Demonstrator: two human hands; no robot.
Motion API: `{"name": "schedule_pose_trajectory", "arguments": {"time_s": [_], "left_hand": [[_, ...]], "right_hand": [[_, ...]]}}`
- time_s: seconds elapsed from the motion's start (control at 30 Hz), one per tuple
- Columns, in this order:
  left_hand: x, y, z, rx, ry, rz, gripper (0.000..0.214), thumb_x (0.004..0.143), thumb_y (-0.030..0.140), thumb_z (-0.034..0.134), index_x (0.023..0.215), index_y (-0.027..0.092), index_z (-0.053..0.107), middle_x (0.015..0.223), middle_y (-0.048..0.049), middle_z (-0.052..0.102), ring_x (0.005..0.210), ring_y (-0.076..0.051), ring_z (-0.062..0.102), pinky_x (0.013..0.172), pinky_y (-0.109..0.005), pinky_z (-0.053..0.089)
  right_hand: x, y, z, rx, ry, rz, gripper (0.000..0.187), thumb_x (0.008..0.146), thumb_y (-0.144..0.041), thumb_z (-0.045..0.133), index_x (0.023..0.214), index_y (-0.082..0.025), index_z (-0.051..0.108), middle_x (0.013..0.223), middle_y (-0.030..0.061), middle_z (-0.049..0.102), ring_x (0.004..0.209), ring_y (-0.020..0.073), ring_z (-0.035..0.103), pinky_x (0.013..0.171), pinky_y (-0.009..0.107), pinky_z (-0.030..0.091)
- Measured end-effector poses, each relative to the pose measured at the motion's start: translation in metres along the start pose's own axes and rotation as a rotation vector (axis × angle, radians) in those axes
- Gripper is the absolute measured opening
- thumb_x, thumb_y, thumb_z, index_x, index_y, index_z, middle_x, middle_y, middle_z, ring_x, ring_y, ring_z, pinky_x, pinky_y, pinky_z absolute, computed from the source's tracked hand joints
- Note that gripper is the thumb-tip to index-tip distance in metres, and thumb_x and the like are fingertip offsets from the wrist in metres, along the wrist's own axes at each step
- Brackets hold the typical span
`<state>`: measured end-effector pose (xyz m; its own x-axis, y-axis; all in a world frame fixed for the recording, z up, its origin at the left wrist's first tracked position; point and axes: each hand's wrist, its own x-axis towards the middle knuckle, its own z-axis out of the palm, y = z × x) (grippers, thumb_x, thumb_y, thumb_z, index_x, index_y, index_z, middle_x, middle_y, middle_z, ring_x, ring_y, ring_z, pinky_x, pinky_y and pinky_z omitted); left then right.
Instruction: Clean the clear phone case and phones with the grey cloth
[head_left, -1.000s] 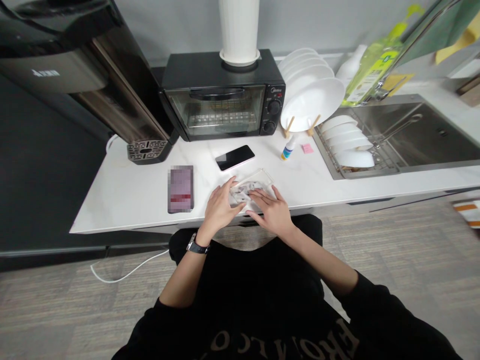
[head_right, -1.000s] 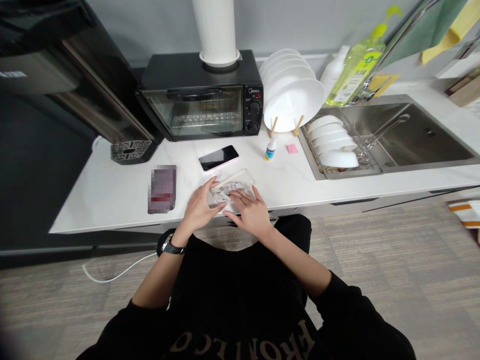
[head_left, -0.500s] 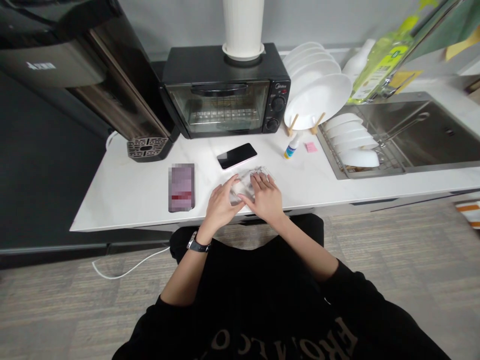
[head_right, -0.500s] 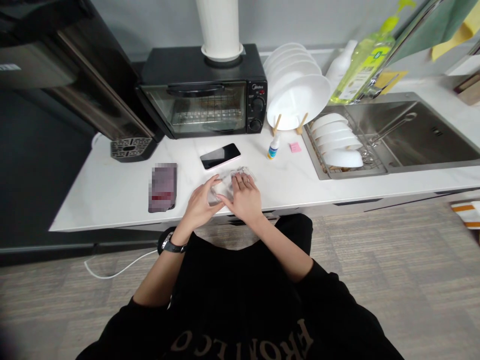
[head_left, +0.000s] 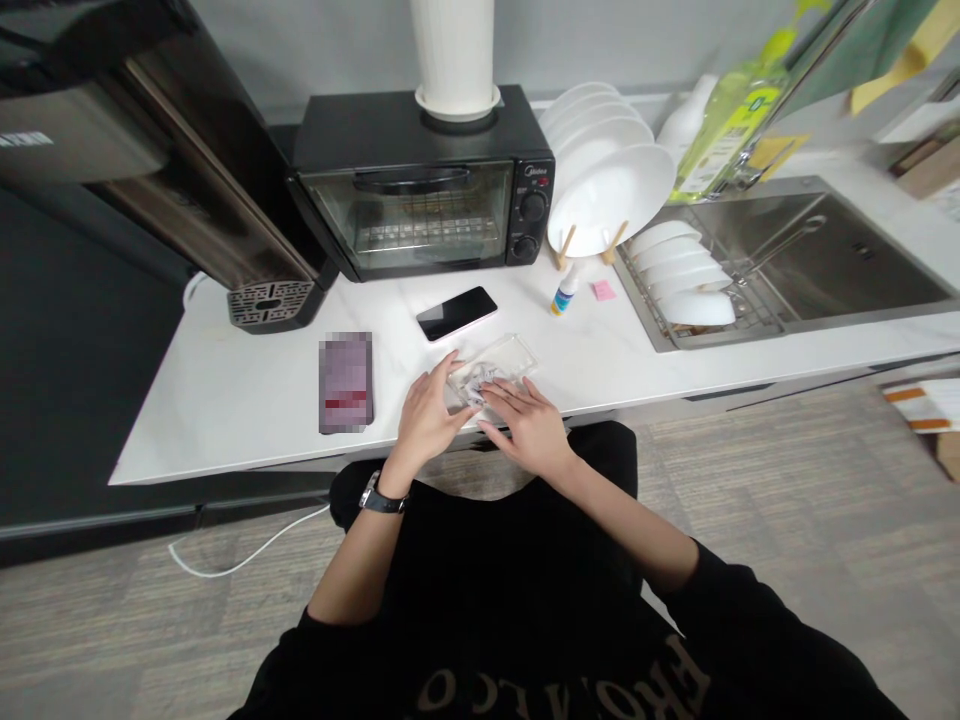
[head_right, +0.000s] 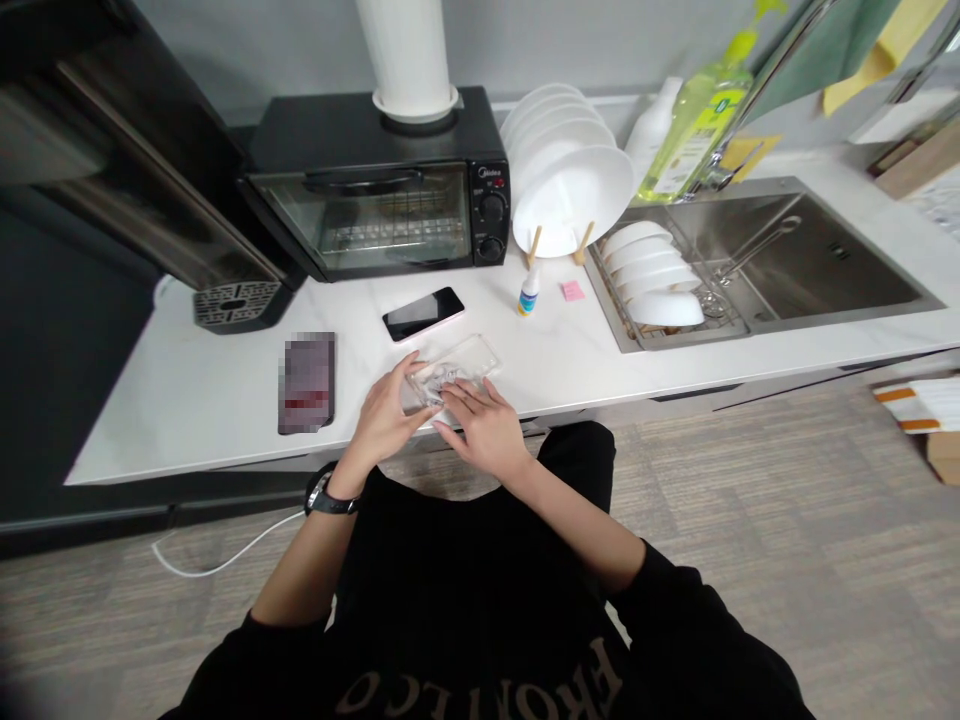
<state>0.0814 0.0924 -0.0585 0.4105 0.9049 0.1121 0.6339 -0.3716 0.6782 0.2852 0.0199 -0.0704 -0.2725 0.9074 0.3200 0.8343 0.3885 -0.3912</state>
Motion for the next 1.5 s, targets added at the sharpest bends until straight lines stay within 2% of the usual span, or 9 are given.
{"name": "schedule_pose_trajectory", "arguments": {"time_s": [0.27,0.43,0.6,0.8,0.9,1.03,1.17,1.3,1.5], "left_hand": [[0.000,0.001,0.000,0.017,-0.014,0.005,0.086,0.091,0.036,0.079,0.164,0.028,0.035,0.160,-0.0076,0.062,0.147,-0.032,0.059,0.129,-0.057,0.038],[0.001,0.001,0.000,0.011,-0.006,-0.021,0.083,0.091,0.035,0.079,0.163,0.030,0.037,0.161,-0.0071,0.061,0.150,-0.032,0.057,0.131,-0.057,0.036],[0.001,-0.002,0.000,-0.007,-0.010,0.008,0.080,0.093,0.030,0.073,0.164,0.027,0.036,0.161,-0.0095,0.060,0.149,-0.030,0.057,0.130,-0.055,0.039],[-0.001,-0.009,0.002,0.020,-0.002,0.048,0.085,0.088,0.022,0.071,0.165,0.023,0.036,0.158,-0.0123,0.062,0.145,-0.031,0.060,0.128,-0.056,0.040],[-0.002,-0.009,0.003,0.035,-0.003,0.051,0.087,0.089,0.024,0.072,0.166,0.023,0.034,0.154,-0.0119,0.064,0.145,-0.032,0.060,0.128,-0.058,0.039],[-0.002,-0.006,0.002,0.034,0.000,0.053,0.086,0.093,0.036,0.077,0.166,0.027,0.032,0.157,-0.0114,0.062,0.146,-0.032,0.059,0.129,-0.057,0.039],[-0.002,-0.004,0.001,0.048,0.001,0.061,0.086,0.094,0.040,0.077,0.166,0.028,0.032,0.160,-0.0113,0.060,0.148,-0.033,0.058,0.129,-0.058,0.037],[-0.002,-0.001,-0.001,0.044,-0.026,0.036,0.084,0.095,0.040,0.076,0.166,0.028,0.032,0.161,-0.0098,0.060,0.150,-0.033,0.056,0.130,-0.059,0.035],[-0.001,0.000,-0.001,0.022,-0.015,0.016,0.083,0.094,0.037,0.075,0.166,0.028,0.033,0.162,-0.0086,0.059,0.152,-0.032,0.054,0.131,-0.058,0.035]], "right_hand": [[0.011,0.039,-0.009,-0.111,0.081,0.131,0.054,0.112,-0.050,0.046,0.149,-0.015,0.064,0.153,0.0143,0.068,0.148,0.0344,0.061,0.127,0.060,0.044],[0.035,0.029,0.007,-0.096,0.101,0.159,0.072,0.108,-0.062,0.047,0.152,-0.007,0.060,0.157,0.0226,0.063,0.150,0.0415,0.057,0.126,0.062,0.045],[0.046,0.002,0.021,-0.073,0.053,0.143,0.085,0.104,-0.068,0.051,0.152,0.002,0.058,0.158,0.0264,0.060,0.154,0.0441,0.053,0.129,0.060,0.042],[0.030,-0.026,0.023,0.079,-0.018,-0.010,0.068,0.108,-0.062,0.050,0.149,-0.009,0.063,0.155,0.0160,0.066,0.153,0.0352,0.056,0.135,0.060,0.035],[0.019,-0.023,0.014,0.121,-0.036,-0.039,0.068,0.104,-0.066,0.055,0.149,-0.015,0.063,0.154,0.0136,0.068,0.152,0.0334,0.057,0.135,0.064,0.034],[0.007,-0.005,-0.003,0.093,-0.044,-0.028,0.055,0.107,-0.058,0.055,0.149,-0.024,0.064,0.153,0.0080,0.069,0.151,0.0298,0.059,0.134,0.064,0.035],[0.003,0.019,-0.016,-0.019,-0.004,0.024,0.049,0.109,-0.053,0.053,0.145,-0.022,0.067,0.151,0.0092,0.070,0.149,0.0307,0.061,0.134,0.063,0.033],[0.005,0.034,-0.014,-0.127,0.079,0.095,0.049,0.111,-0.050,0.050,0.146,-0.019,0.066,0.152,0.0117,0.069,0.146,0.0333,0.063,0.135,0.067,0.027],[0.027,0.027,0.004,-0.143,0.105,0.149,0.066,0.109,-0.061,0.048,0.151,-0.012,0.061,0.156,0.0175,0.065,0.149,0.0398,0.059,0.133,0.070,0.028]]}}
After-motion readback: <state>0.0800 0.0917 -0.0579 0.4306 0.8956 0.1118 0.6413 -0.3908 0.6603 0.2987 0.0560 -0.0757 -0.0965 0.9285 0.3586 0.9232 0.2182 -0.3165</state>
